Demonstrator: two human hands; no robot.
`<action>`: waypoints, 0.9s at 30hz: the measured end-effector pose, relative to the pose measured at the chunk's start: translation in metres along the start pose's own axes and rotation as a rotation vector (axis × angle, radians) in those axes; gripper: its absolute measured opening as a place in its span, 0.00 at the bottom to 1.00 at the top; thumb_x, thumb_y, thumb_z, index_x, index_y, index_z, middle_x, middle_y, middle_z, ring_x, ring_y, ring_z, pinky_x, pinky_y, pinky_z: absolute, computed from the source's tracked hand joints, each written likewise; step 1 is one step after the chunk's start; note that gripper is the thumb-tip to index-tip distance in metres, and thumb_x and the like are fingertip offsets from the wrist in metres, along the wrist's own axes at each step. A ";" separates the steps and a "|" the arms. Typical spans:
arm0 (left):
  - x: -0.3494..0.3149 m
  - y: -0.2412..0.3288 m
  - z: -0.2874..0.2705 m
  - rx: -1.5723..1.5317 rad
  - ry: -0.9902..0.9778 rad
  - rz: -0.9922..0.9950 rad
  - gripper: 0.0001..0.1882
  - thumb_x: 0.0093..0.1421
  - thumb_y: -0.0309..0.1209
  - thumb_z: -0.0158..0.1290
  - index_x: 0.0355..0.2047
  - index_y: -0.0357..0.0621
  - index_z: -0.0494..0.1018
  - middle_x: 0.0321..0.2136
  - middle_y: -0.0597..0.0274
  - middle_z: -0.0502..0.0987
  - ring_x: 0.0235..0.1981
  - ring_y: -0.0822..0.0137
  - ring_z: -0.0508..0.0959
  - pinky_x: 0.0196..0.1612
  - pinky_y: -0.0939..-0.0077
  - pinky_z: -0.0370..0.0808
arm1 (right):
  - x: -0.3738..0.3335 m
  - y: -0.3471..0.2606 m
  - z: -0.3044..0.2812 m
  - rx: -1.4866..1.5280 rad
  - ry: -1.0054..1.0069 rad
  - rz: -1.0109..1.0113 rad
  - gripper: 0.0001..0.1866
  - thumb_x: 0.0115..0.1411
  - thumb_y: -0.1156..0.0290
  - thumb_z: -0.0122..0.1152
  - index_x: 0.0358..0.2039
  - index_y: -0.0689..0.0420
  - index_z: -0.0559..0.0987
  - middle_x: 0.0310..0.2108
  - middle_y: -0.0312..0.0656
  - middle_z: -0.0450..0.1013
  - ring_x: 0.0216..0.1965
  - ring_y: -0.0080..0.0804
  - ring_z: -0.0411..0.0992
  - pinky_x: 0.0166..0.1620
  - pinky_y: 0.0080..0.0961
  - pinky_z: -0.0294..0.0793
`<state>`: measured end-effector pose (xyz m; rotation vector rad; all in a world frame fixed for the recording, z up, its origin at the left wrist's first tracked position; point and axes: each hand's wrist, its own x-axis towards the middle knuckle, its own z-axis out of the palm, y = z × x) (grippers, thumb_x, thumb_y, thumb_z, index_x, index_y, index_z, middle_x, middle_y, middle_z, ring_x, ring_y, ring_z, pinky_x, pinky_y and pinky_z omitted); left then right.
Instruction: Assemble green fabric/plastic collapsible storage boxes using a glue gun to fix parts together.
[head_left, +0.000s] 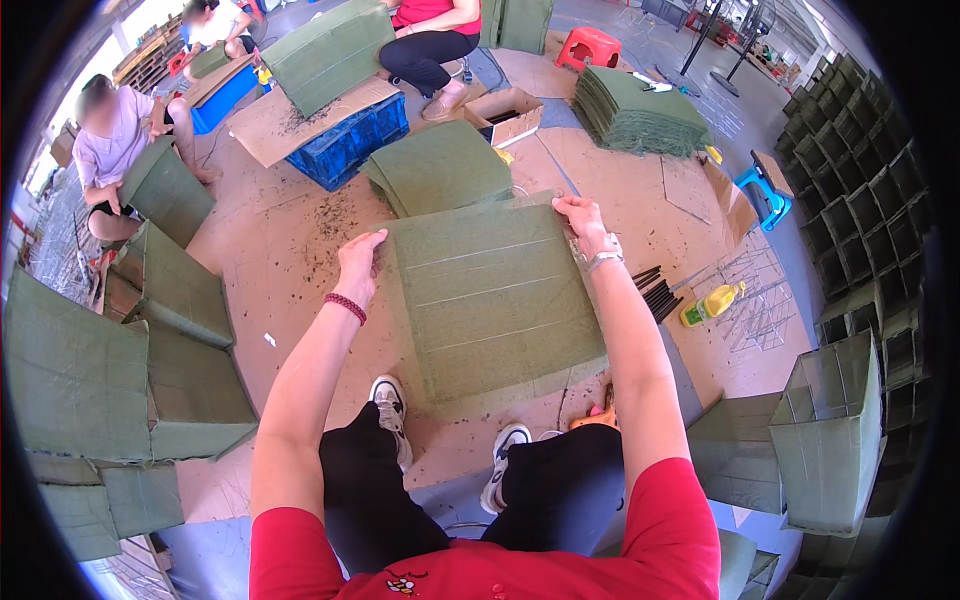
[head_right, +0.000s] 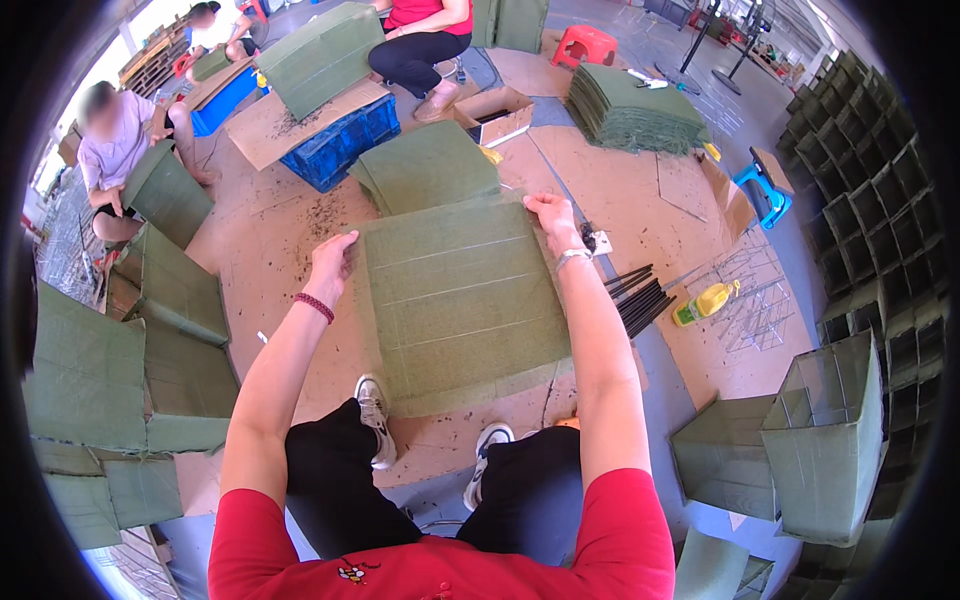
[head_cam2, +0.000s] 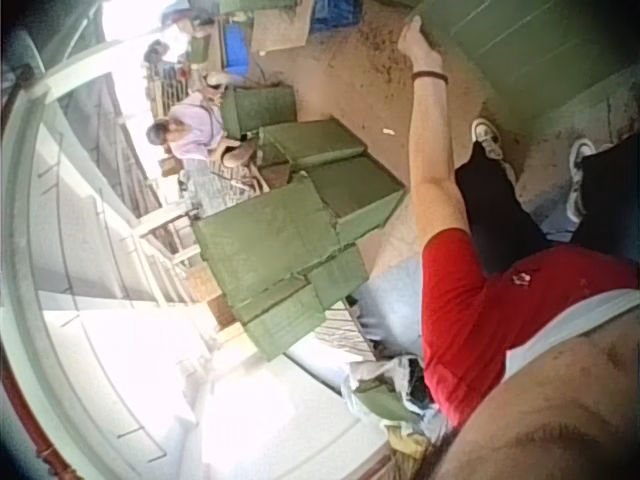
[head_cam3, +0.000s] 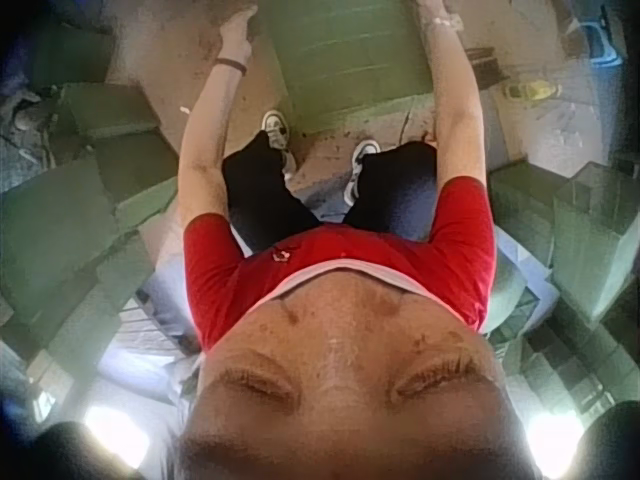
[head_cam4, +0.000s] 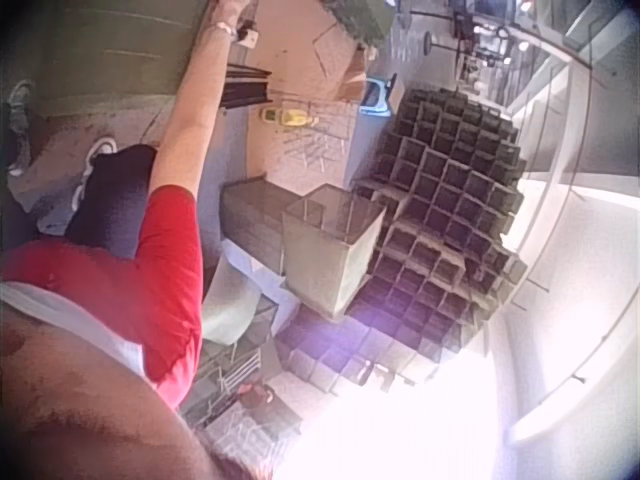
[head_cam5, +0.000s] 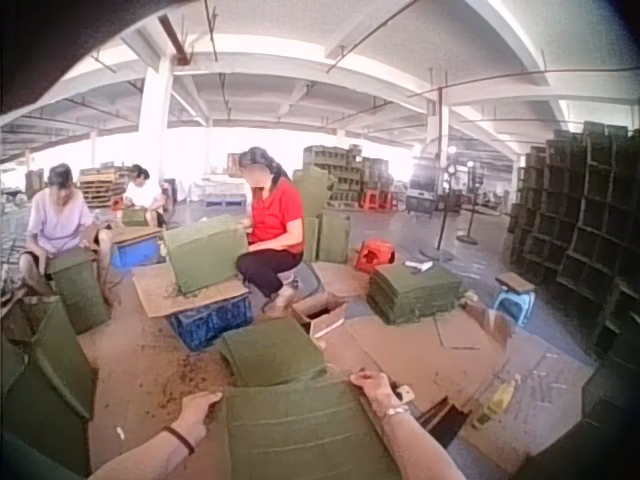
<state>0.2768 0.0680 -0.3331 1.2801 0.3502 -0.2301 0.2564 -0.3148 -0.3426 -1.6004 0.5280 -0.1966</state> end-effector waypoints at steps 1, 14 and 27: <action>-0.001 0.000 -0.001 -0.004 -0.016 -0.015 0.04 0.51 0.30 0.59 0.27 0.48 0.74 0.22 0.71 0.76 0.22 0.76 0.74 0.24 0.79 0.68 | 0.000 0.000 0.001 0.001 -0.003 -0.002 0.05 0.51 0.71 0.65 0.25 0.58 0.79 0.20 0.31 0.72 0.20 0.18 0.65 0.26 0.19 0.64; 0.006 -0.006 -0.007 -0.042 -0.026 -0.007 0.04 0.51 0.30 0.59 0.25 0.48 0.75 0.21 0.73 0.74 0.19 0.78 0.70 0.22 0.84 0.65 | -0.014 -0.008 0.002 0.012 -0.020 0.018 0.06 0.52 0.69 0.64 0.26 0.58 0.78 0.22 0.32 0.73 0.23 0.19 0.68 0.28 0.19 0.67; 0.042 -0.016 -0.023 -0.027 -0.167 -0.074 0.07 0.53 0.34 0.59 0.28 0.47 0.74 0.29 0.66 0.78 0.30 0.70 0.76 0.36 0.75 0.72 | -0.023 -0.023 -0.020 0.023 -0.030 0.107 0.12 0.53 0.63 0.64 0.30 0.59 0.79 0.23 0.32 0.73 0.23 0.18 0.69 0.24 0.16 0.67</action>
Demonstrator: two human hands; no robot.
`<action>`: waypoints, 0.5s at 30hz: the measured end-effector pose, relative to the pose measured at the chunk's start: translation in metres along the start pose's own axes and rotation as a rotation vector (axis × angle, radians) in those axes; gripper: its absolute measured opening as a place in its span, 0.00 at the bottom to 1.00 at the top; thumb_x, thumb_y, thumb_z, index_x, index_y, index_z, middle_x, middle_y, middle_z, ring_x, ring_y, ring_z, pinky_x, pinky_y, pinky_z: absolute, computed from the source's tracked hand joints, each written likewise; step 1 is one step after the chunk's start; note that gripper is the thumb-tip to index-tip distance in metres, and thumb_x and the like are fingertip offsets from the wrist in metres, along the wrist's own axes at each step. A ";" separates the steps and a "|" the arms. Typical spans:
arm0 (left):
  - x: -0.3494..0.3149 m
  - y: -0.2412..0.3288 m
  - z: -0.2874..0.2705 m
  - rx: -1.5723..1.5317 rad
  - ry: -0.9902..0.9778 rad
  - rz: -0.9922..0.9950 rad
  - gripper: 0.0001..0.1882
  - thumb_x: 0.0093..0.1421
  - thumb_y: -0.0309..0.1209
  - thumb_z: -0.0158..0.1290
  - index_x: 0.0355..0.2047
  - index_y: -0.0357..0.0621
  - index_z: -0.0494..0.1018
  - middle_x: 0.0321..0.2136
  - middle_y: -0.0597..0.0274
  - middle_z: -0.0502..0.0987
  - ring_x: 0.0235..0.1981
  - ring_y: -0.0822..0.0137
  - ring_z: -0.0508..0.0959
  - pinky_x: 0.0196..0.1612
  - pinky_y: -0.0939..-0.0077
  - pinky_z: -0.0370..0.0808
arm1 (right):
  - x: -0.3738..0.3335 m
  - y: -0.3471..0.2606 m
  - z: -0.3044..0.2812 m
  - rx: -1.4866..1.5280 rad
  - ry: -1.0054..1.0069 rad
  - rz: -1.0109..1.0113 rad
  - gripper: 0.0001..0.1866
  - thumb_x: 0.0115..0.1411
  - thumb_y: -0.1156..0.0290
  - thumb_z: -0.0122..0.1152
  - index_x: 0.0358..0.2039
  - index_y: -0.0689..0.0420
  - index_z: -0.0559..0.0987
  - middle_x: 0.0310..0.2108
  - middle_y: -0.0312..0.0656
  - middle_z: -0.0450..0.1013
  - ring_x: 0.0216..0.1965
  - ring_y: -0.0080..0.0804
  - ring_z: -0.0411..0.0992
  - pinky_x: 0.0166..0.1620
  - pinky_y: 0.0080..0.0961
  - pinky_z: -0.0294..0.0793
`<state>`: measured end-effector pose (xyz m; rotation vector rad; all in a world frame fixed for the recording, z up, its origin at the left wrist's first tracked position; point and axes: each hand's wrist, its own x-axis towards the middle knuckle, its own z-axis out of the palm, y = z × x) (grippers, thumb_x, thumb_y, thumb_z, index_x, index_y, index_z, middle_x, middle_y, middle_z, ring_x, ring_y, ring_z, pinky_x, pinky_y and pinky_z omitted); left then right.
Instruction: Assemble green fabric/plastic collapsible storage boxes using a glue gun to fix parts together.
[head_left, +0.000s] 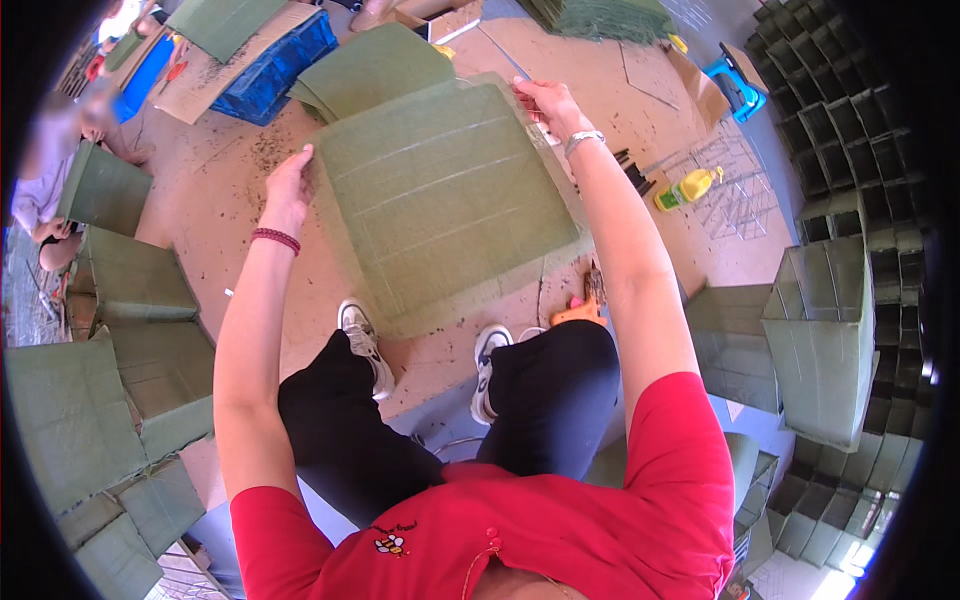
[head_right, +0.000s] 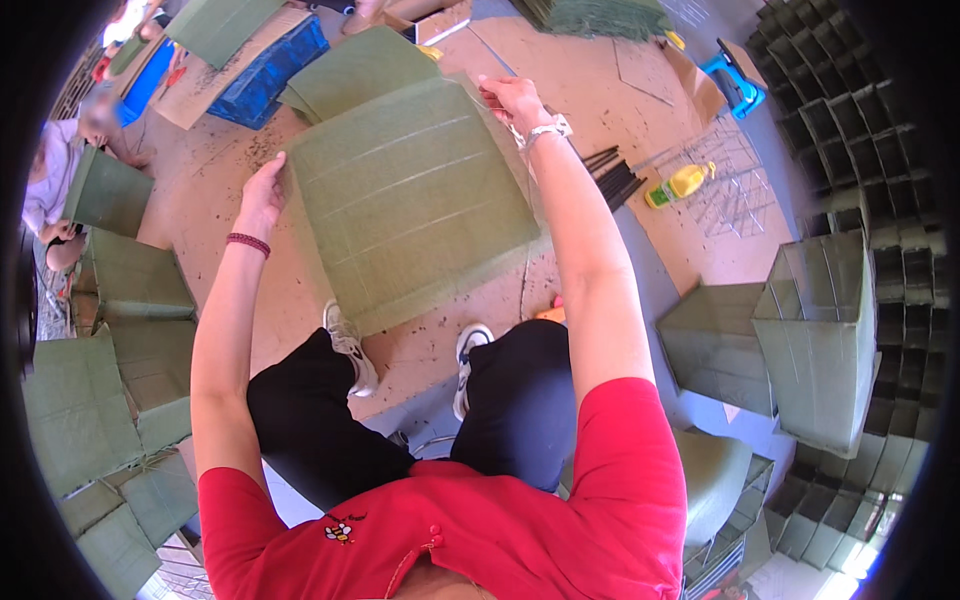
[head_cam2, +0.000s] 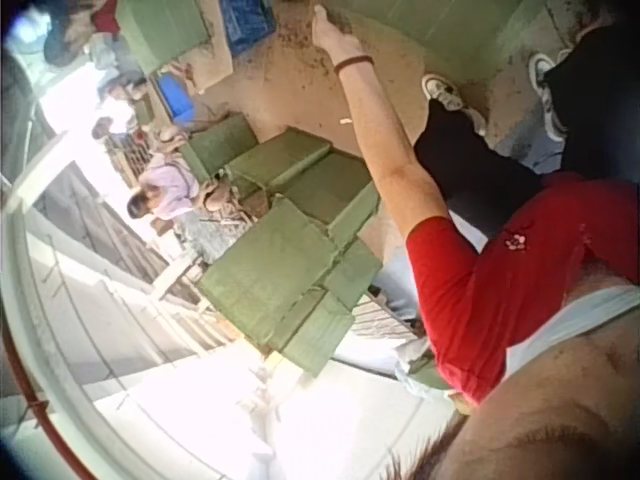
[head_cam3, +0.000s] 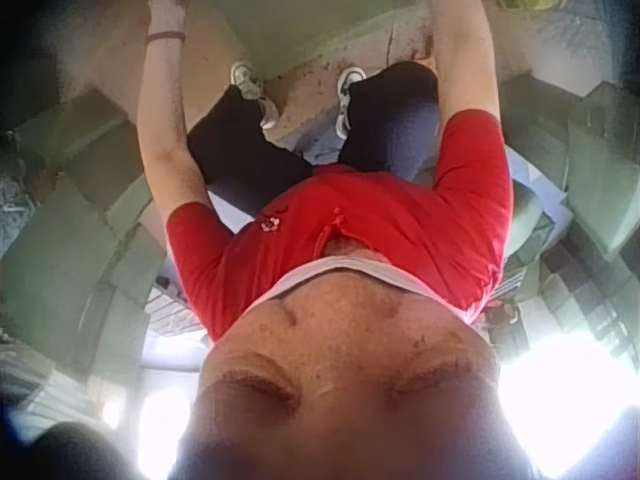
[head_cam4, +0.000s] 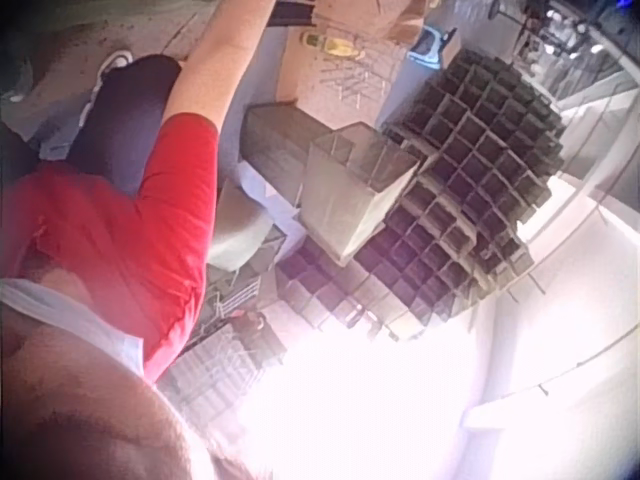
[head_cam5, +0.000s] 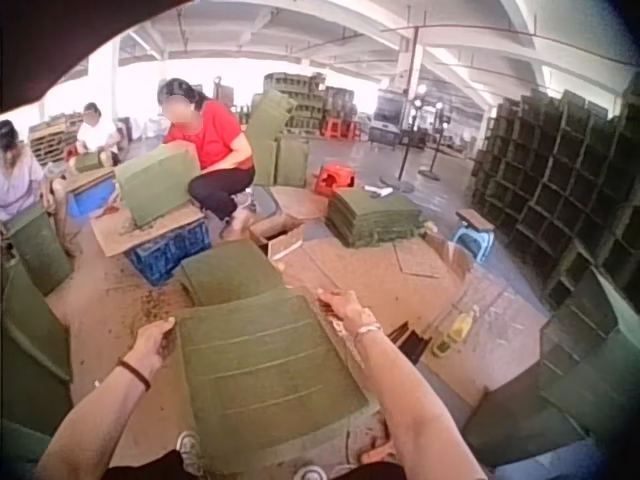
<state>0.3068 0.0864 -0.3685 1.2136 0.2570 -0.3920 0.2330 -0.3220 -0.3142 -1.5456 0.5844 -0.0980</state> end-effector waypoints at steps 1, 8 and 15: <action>-0.002 0.001 0.001 -0.007 -0.001 -0.043 0.10 0.53 0.36 0.59 0.32 0.46 0.74 0.32 0.65 0.78 0.33 0.69 0.76 0.38 0.74 0.72 | -0.005 0.006 -0.007 -0.003 0.011 0.011 0.12 0.53 0.63 0.64 0.30 0.59 0.79 0.23 0.32 0.73 0.23 0.18 0.69 0.24 0.16 0.67; -0.060 0.017 0.003 0.180 0.027 -0.255 0.18 0.54 0.43 0.58 0.39 0.44 0.73 0.39 0.64 0.75 0.40 0.68 0.73 0.42 0.73 0.70 | -0.089 0.066 -0.079 0.010 -0.166 0.032 0.16 0.60 0.58 0.56 0.29 0.59 0.77 0.24 0.34 0.72 0.25 0.19 0.69 0.27 0.16 0.67; -0.212 0.010 0.034 1.162 -0.361 0.848 0.15 0.49 0.41 0.61 0.25 0.44 0.72 0.22 0.70 0.70 0.22 0.69 0.71 0.24 0.76 0.67 | -0.200 0.100 -0.102 0.186 -0.232 0.139 0.20 0.59 0.51 0.54 0.34 0.58 0.75 0.26 0.33 0.73 0.28 0.21 0.70 0.32 0.19 0.68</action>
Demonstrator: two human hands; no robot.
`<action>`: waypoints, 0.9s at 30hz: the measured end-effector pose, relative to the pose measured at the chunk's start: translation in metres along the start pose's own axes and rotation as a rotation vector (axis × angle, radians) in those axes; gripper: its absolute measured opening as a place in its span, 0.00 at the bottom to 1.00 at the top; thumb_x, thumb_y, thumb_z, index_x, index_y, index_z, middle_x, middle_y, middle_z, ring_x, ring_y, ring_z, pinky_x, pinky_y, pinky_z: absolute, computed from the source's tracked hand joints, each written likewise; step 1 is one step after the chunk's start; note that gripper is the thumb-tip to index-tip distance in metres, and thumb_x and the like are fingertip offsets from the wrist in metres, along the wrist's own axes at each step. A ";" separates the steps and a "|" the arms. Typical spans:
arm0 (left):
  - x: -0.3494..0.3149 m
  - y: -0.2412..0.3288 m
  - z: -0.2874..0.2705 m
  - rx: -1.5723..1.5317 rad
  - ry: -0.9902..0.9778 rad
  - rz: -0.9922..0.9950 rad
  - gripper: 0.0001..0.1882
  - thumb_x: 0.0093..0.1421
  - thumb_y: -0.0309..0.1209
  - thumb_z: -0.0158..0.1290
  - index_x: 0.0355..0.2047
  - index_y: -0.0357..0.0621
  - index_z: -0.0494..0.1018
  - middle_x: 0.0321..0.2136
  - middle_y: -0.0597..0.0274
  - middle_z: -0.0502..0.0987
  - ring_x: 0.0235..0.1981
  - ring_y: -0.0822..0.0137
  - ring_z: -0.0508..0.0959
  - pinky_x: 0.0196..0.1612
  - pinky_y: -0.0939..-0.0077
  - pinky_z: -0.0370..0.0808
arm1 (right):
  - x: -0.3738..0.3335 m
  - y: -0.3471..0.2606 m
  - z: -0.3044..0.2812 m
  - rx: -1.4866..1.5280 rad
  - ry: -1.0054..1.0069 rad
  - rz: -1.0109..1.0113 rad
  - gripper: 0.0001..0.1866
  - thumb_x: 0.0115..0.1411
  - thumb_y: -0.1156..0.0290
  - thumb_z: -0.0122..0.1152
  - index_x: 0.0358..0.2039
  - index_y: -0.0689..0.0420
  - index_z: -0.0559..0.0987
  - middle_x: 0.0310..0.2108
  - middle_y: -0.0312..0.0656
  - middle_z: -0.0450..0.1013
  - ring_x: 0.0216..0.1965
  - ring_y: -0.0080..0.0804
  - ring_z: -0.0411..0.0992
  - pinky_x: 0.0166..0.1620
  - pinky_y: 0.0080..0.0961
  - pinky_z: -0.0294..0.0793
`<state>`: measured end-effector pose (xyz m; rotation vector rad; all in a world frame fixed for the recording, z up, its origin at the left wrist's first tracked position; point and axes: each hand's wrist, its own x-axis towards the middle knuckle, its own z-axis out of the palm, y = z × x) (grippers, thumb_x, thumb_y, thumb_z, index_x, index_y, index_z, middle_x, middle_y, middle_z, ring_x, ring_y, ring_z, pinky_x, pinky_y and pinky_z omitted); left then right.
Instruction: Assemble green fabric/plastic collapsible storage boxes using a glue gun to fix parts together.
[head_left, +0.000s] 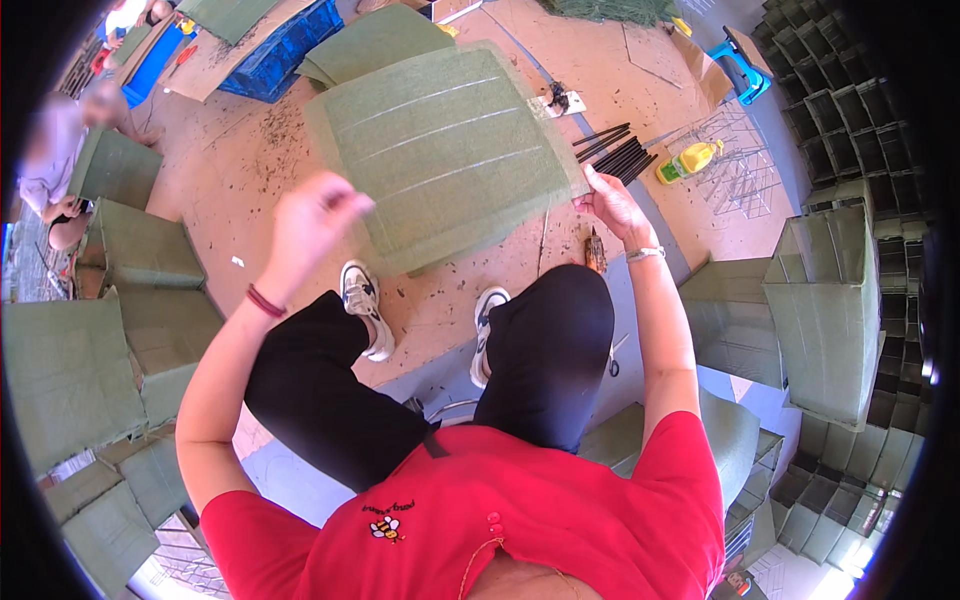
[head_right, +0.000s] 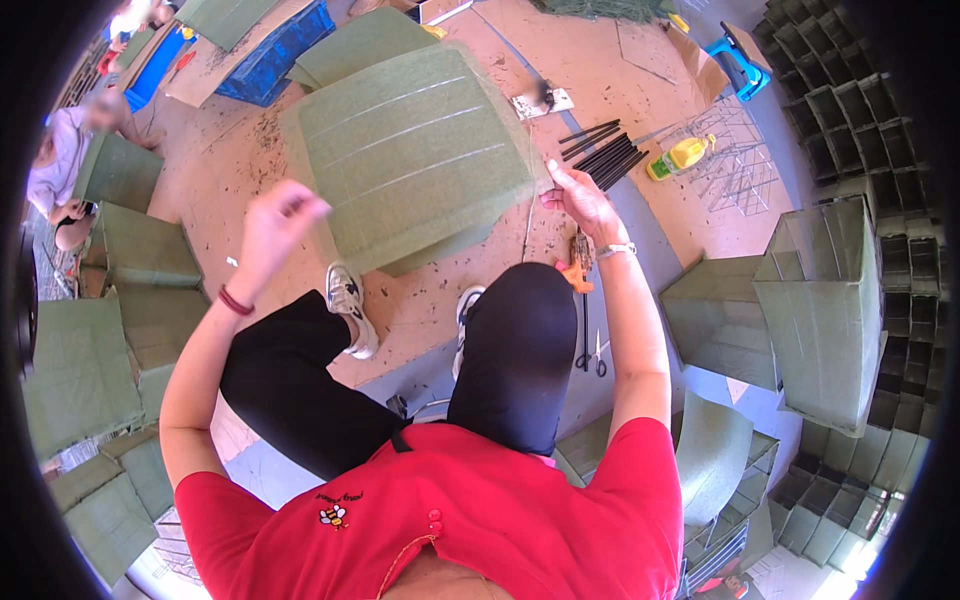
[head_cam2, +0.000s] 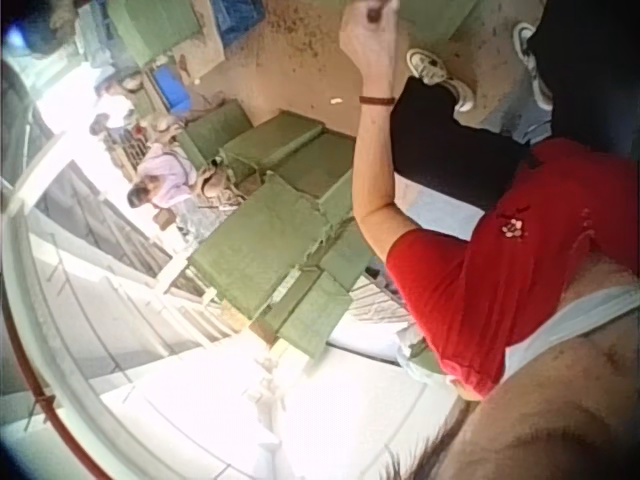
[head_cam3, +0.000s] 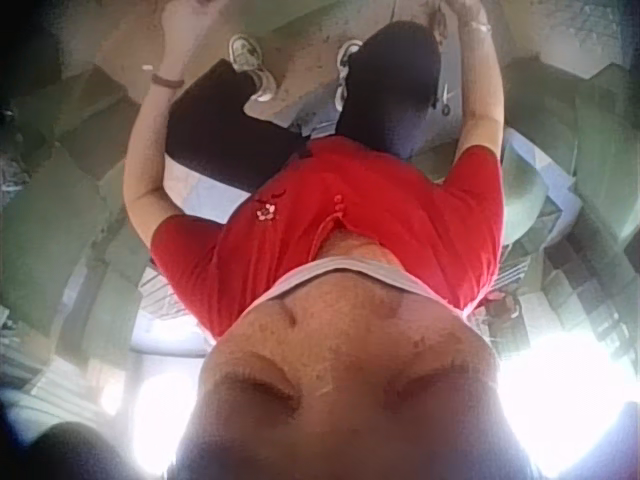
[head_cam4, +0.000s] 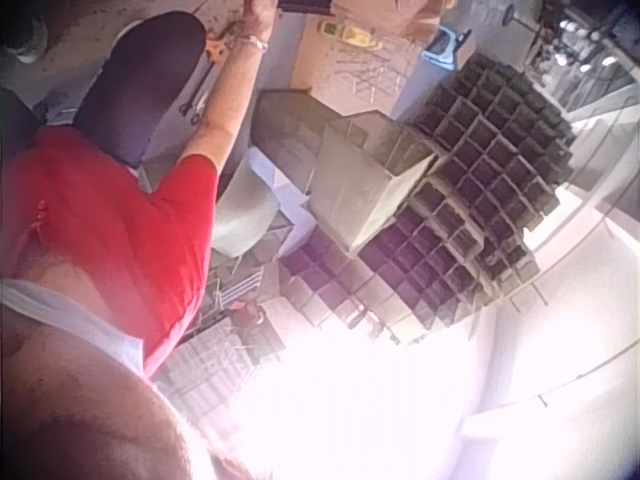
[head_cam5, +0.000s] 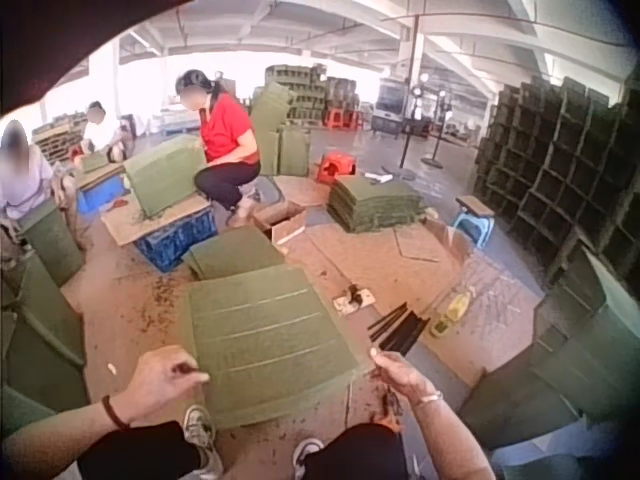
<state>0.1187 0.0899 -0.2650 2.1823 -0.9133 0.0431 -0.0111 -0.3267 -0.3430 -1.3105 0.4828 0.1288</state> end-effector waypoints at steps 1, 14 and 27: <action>-0.010 0.028 0.005 0.213 -0.047 0.261 0.17 0.46 0.41 0.62 0.26 0.43 0.71 0.23 0.67 0.69 0.24 0.66 0.71 0.25 0.74 0.67 | -0.005 0.003 0.000 0.079 -0.053 0.009 0.20 0.59 0.51 0.55 0.35 0.57 0.75 0.27 0.33 0.73 0.28 0.21 0.70 0.32 0.19 0.69; -0.049 0.081 0.051 0.781 -0.180 0.509 0.06 0.43 0.27 0.50 0.24 0.43 0.66 0.25 0.61 0.65 0.33 0.65 0.68 0.33 0.74 0.66 | -0.011 0.003 0.006 0.069 0.023 -0.097 0.07 0.56 0.66 0.61 0.27 0.54 0.75 0.21 0.30 0.71 0.23 0.18 0.68 0.30 0.16 0.69; -0.035 0.066 0.030 0.376 0.067 0.228 0.03 0.48 0.24 0.54 0.25 0.43 0.75 0.24 0.58 0.72 0.28 0.58 0.75 0.31 0.68 0.73 | -0.010 -0.017 0.016 0.096 0.038 -0.121 0.07 0.55 0.67 0.61 0.25 0.56 0.75 0.19 0.31 0.69 0.21 0.19 0.66 0.27 0.16 0.67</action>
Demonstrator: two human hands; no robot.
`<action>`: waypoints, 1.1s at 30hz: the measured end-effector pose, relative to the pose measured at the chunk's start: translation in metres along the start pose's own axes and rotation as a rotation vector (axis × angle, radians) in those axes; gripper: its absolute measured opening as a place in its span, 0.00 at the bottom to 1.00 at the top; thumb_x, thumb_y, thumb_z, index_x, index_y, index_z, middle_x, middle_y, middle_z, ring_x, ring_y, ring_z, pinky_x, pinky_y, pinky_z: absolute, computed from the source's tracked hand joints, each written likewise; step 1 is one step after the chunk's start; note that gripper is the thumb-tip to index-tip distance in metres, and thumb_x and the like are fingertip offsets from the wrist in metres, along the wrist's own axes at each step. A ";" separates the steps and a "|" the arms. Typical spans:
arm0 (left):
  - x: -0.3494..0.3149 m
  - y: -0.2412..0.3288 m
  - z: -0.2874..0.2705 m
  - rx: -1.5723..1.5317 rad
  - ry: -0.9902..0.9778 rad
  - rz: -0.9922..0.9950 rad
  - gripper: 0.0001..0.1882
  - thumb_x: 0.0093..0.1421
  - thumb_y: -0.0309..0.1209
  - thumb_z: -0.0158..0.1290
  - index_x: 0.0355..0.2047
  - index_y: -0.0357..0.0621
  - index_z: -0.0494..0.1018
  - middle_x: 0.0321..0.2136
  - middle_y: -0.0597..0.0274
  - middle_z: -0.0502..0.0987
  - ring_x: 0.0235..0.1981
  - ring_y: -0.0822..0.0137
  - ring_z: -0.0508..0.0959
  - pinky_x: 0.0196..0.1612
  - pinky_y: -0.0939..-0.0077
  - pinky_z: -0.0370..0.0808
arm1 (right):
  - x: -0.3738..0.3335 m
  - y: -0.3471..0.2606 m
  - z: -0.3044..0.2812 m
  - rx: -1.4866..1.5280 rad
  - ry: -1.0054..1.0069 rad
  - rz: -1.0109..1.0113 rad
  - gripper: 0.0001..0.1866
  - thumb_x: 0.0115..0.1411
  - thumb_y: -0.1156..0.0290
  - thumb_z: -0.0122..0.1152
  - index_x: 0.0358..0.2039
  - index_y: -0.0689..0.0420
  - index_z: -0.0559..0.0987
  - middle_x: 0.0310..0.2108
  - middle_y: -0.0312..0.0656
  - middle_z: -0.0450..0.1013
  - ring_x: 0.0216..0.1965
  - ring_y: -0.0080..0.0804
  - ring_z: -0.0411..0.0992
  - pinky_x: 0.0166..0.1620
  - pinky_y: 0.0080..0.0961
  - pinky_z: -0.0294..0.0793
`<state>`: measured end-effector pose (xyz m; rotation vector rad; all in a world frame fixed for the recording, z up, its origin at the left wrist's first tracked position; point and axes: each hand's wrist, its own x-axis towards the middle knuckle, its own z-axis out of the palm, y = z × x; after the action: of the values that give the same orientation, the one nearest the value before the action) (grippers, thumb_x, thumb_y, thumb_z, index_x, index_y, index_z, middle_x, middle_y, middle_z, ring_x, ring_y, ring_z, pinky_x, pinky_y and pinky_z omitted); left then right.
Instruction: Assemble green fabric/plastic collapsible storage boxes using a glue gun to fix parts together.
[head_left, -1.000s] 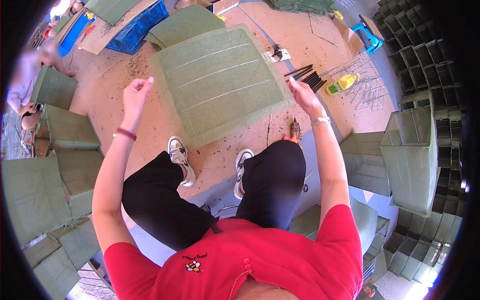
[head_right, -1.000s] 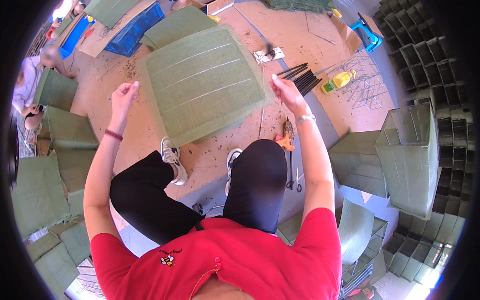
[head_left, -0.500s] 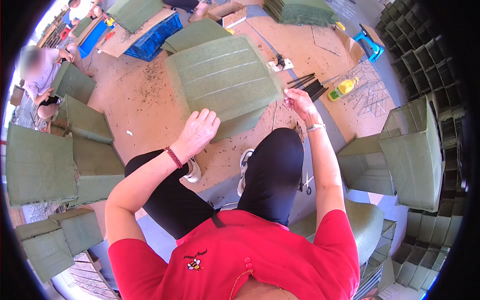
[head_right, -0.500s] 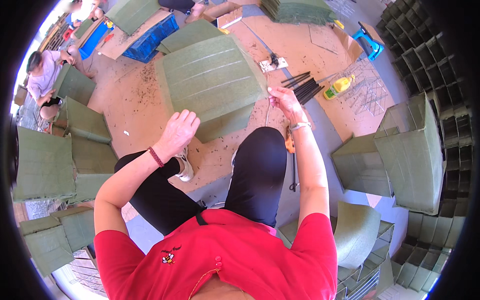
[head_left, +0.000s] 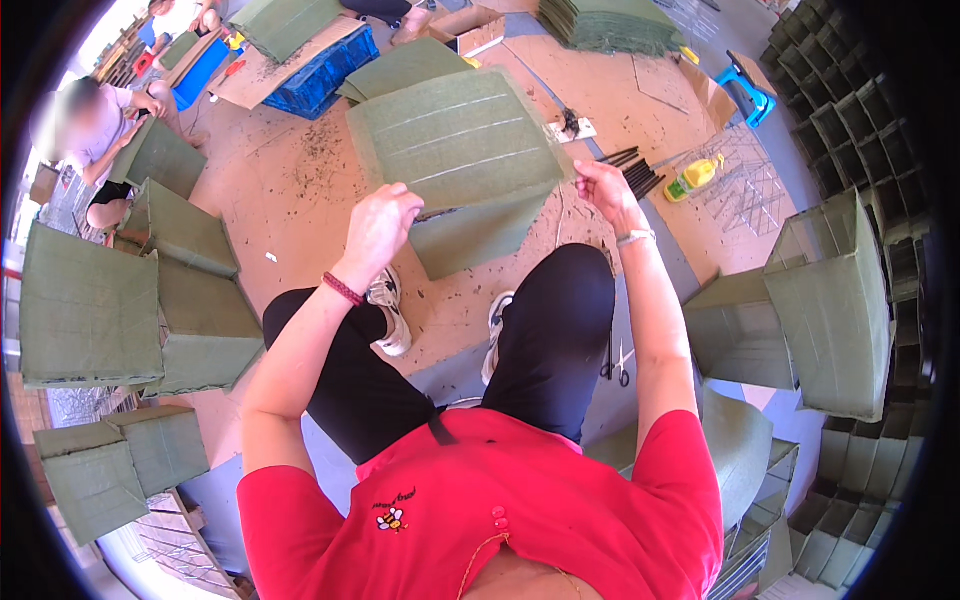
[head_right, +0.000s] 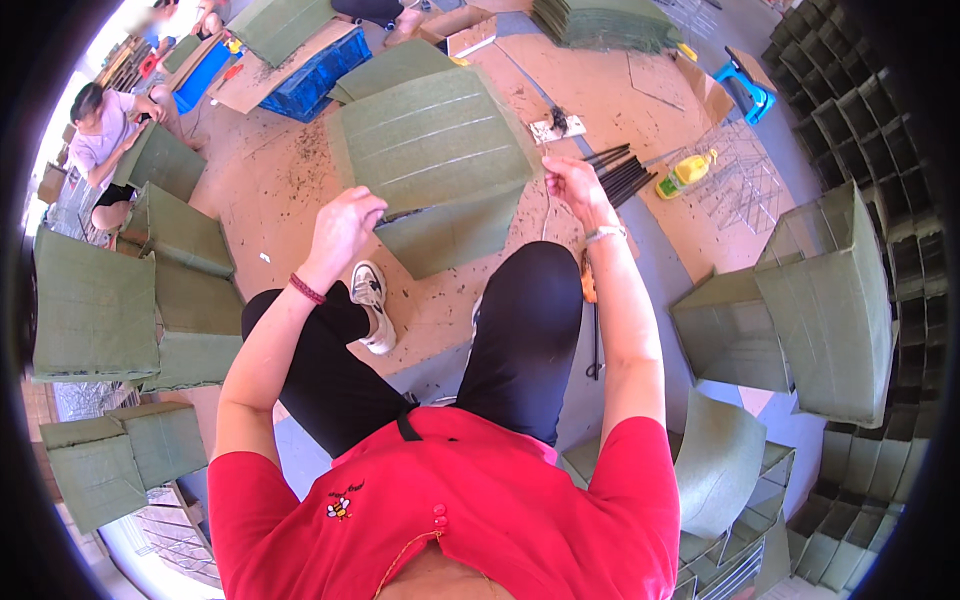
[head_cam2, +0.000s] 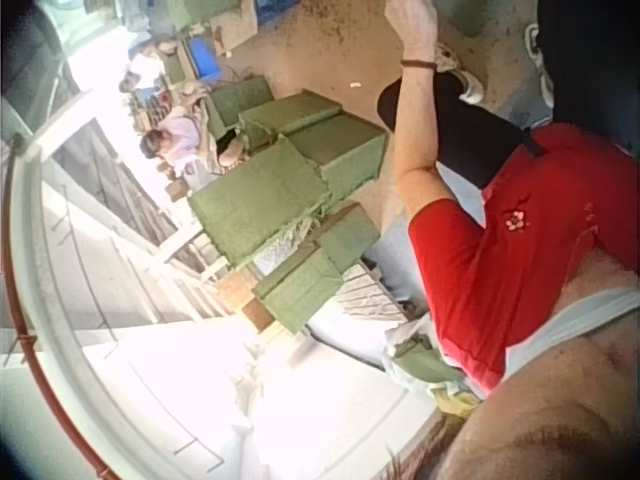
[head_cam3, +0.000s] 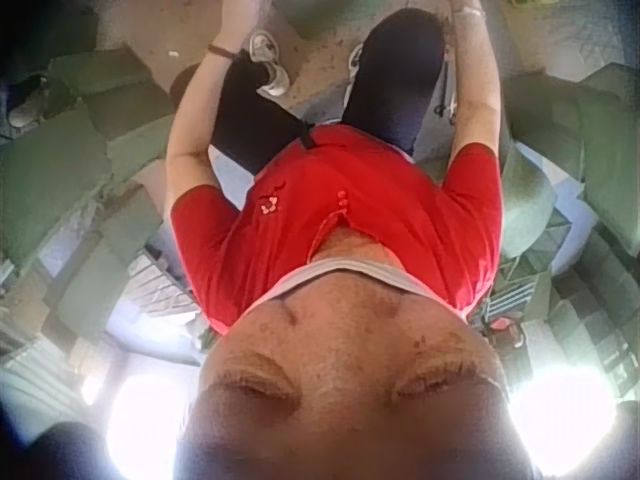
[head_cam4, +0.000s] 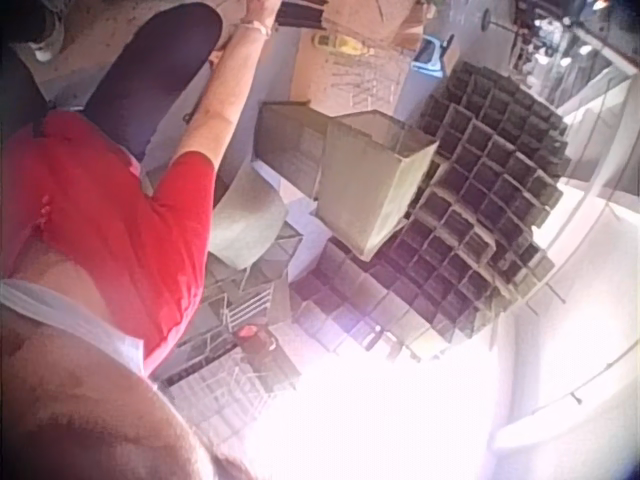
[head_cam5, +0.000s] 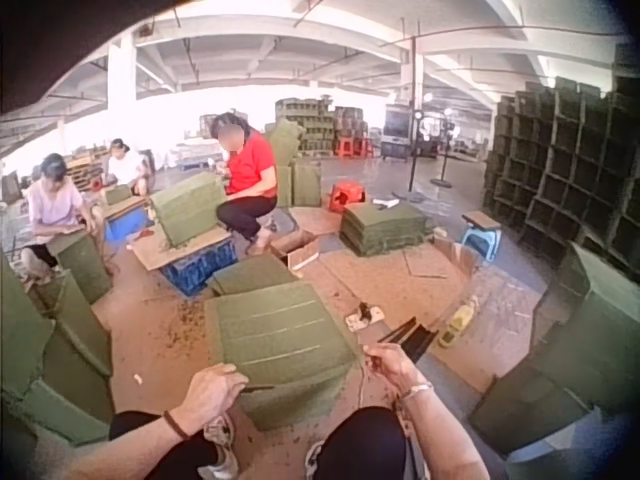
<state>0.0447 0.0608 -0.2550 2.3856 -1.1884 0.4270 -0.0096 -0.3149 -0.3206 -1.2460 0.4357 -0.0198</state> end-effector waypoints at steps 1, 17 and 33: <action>0.001 -0.001 -0.002 -0.031 -0.041 -0.060 0.05 0.48 0.23 0.55 0.28 0.43 0.76 0.26 0.58 0.74 0.29 0.57 0.76 0.33 0.69 0.73 | 0.002 -0.002 0.001 0.005 0.002 0.010 0.07 0.54 0.68 0.61 0.26 0.57 0.75 0.20 0.32 0.69 0.21 0.19 0.66 0.27 0.16 0.67; -0.015 -0.001 -0.018 -0.037 -0.141 -0.057 0.03 0.48 0.24 0.54 0.25 0.44 0.75 0.24 0.61 0.72 0.31 0.60 0.75 0.34 0.68 0.74 | -0.004 0.022 -0.008 0.040 0.041 0.055 0.08 0.55 0.66 0.63 0.26 0.55 0.75 0.20 0.30 0.70 0.20 0.17 0.67 0.27 0.14 0.68; -0.061 -0.044 -0.003 -0.132 -0.017 -0.424 0.06 0.51 0.26 0.54 0.30 0.40 0.76 0.28 0.58 0.76 0.28 0.63 0.77 0.32 0.71 0.74 | -0.005 0.045 -0.019 0.129 0.039 0.050 0.10 0.60 0.63 0.56 0.32 0.57 0.73 0.25 0.35 0.73 0.25 0.22 0.70 0.32 0.20 0.72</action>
<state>0.0442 0.1266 -0.2907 2.4388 -0.6635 0.1836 -0.0301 -0.3162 -0.3650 -1.1084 0.4923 -0.0292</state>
